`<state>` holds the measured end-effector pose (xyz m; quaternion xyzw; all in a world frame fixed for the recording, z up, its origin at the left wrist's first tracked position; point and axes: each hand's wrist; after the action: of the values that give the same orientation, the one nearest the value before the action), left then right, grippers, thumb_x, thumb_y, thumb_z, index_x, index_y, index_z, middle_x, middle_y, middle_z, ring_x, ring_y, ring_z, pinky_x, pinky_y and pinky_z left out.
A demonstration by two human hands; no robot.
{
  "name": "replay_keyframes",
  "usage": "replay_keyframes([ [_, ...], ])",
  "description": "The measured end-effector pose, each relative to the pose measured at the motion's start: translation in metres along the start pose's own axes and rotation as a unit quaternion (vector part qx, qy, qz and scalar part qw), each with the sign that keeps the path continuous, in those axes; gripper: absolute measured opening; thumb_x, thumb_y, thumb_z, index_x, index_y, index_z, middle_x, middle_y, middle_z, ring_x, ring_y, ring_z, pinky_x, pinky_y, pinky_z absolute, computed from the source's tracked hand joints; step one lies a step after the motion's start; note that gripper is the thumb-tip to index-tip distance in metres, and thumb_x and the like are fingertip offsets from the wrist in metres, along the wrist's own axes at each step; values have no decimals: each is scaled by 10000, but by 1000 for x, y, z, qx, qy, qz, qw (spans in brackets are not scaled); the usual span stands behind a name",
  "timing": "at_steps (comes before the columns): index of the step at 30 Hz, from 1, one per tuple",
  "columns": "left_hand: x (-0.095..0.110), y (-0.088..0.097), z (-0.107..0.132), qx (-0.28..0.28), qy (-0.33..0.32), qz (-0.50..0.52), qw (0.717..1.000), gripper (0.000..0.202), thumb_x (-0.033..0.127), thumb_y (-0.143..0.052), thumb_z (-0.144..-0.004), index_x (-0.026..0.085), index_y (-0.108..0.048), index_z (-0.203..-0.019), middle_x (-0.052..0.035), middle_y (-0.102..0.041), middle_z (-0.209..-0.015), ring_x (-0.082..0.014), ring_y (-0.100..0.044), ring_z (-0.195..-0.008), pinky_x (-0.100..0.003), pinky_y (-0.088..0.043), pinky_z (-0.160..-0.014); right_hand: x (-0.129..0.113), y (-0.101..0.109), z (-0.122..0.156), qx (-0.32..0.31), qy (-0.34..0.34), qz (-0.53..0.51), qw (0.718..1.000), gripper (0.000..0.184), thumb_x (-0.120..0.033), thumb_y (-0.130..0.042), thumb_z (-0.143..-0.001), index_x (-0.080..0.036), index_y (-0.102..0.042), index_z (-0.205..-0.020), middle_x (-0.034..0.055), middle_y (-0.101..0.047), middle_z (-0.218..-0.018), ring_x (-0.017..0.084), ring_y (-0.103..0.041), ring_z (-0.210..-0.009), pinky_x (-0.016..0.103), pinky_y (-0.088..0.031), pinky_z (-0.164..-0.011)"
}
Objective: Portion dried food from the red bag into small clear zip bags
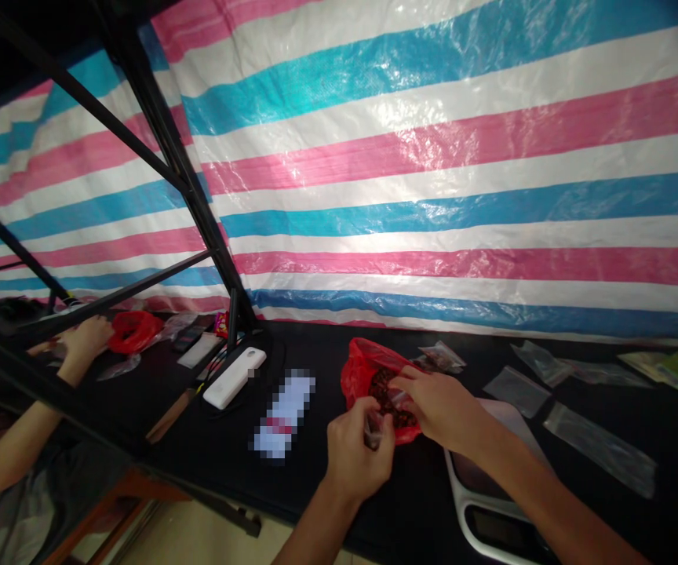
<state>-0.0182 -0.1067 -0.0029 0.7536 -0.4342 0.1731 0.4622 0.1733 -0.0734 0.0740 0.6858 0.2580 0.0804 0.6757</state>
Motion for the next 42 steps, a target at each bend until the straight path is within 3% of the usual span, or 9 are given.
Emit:
replay_keyframes([
  [3, 3, -3, 3, -68, -72, -16, 995, 89, 242, -591, -934, 242, -607, -1022, -8, -725, -741, -162, -694, -617, -257, -456, -603, 3, -3, -1, 19, -24, 44, 999, 381, -127, -527, -941, -241, -705, -1258, 117, -710, -1272, 275, -749, -1007, 343, -541, -828],
  [5, 3, -4, 2, -86, -65, -31, 994, 99, 253, -585, -939, 250, -604, -1036, -11, -751, -779, -171, -718, -644, -262, -469, -610, 7, -2, -3, 37, -22, 41, 998, 342, -176, -510, -981, -246, -703, -1255, 111, -710, -1258, 272, -739, -1045, 353, -539, -868],
  [12, 5, -5, -3, -17, 41, -72, 996, 79, 341, -555, -980, 263, -571, -972, 18, -724, -753, -175, -718, -667, -261, -451, -622, 7, 16, 1, 51, 1, -40, 998, 277, -255, -540, -979, -276, -719, -1190, 62, -747, -1235, 277, -703, -1141, 400, -500, -989],
  [17, 8, -3, -5, 39, 125, -70, 989, 157, 413, -558, -985, 259, -545, -963, 3, -721, -788, -205, -718, -701, -273, -429, -633, 11, 21, 10, 4, -19, -34, 999, 244, -200, -567, -918, -268, -730, -1087, 52, -765, -1171, 284, -745, -1032, 388, -528, -876],
  [21, 6, -5, -6, 70, 172, -54, 981, 320, 483, -700, -888, 262, -562, -1074, -32, -738, -854, -259, -719, -740, -295, -413, -643, 17, 11, 13, -40, -40, -1, 998, 294, -117, -569, -857, -242, -731, -1069, 90, -757, -1198, 315, -772, -982, 394, -543, -812],
  [29, -3, -8, -4, 35, 169, 88, 981, 296, 100, -612, -798, 251, -482, -1017, 32, -588, -786, -156, -565, -648, -252, -383, -620, 9, 6, 12, -59, -34, 13, 998, 327, -78, -610, -840, -220, -703, -1120, 127, -742, -1247, 348, -772, -1002, 396, -536, -818],
  [34, -2, -9, -6, 69, 159, 165, 971, 259, 67, -587, -774, 228, -484, -949, 33, -511, -812, -129, -527, -697, -223, -411, -652, 9, 4, 9, -52, -18, -28, 998, 262, -82, -599, -847, -227, -681, -1050, 89, -735, -1213, 301, -763, -1012, 363, -538, -830],
  [38, -6, -10, -7, 105, 166, 135, 971, 308, 57, -582, -766, 210, -521, -1026, -12, -573, -923, -169, -593, -843, -274, -468, -793, 6, 1, 6, -37, -19, -6, 999, 309, -25, -595, -810, -200, -668, -1054, 115, -699, -1280, 304, -727, -1115, 377, -534, -920],
  [42, -10, -8, -9, 101, 204, 78, 971, 334, 53, -568, -768, 205, -528, -1062, -59, -606, -1014, -227, -611, -971, -360, -469, -901, 0, 0, 1, -54, -33, 15, 998, 314, -71, -621, -837, -182, -687, -1124, 134, -707, -1261, 332, -749, -1030, 403, -558, -857],
])
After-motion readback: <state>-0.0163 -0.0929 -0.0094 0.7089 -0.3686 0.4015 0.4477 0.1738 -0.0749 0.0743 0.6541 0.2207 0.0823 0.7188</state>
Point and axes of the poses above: each hand's wrist, its own z-axis away from the middle knuckle, its own y-axis out of the back of the hand, x = y × z
